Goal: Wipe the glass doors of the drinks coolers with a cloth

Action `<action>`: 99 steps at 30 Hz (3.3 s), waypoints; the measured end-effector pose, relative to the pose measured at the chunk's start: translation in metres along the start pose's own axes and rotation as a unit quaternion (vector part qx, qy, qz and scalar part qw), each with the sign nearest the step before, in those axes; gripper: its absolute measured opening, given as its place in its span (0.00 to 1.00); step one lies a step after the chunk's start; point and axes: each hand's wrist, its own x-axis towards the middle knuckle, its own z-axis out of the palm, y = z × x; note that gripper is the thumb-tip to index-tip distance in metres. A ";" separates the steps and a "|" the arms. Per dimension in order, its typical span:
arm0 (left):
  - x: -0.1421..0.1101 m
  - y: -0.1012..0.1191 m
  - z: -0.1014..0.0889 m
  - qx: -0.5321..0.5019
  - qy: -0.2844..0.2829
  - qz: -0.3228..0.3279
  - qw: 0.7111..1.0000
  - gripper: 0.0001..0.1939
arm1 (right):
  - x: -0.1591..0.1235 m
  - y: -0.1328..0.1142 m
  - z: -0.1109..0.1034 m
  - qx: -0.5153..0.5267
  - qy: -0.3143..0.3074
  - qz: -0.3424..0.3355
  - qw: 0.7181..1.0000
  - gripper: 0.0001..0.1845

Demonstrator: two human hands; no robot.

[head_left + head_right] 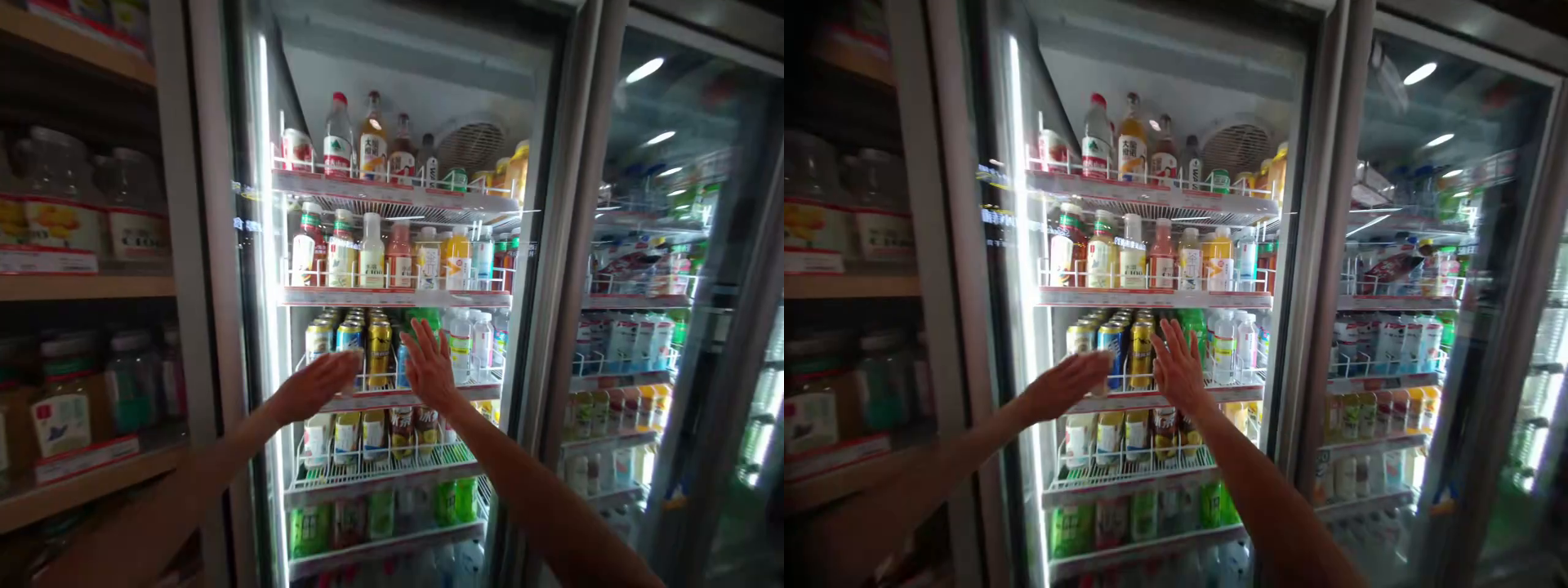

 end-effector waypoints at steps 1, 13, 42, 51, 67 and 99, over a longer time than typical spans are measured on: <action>-0.003 -0.004 0.001 0.006 0.010 -0.054 0.998 0.24 | -0.002 -0.001 0.000 0.000 -0.001 0.002 1.000 0.27; -0.032 0.009 0.009 0.054 0.060 -0.115 0.990 0.23 | -0.041 -0.020 0.016 0.007 -0.031 -0.002 0.999 0.28; -0.061 0.092 0.001 -0.004 -0.058 -0.320 0.946 0.34 | -0.038 -0.014 0.049 -0.027 -0.033 -0.113 0.993 0.24; -0.065 0.157 0.005 -0.034 -0.183 -0.336 0.923 0.31 | -0.128 0.068 0.028 -0.019 -0.063 -0.188 0.980 0.25; -0.086 0.140 0.006 -0.056 -0.160 -0.287 0.943 0.31 | -0.094 0.053 0.022 -0.044 -0.034 0.055 0.997 0.29; -0.087 0.137 0.008 -0.112 -0.073 -0.282 0.950 0.35 | -0.183 0.109 -0.010 -0.112 0.000 0.223 0.968 0.35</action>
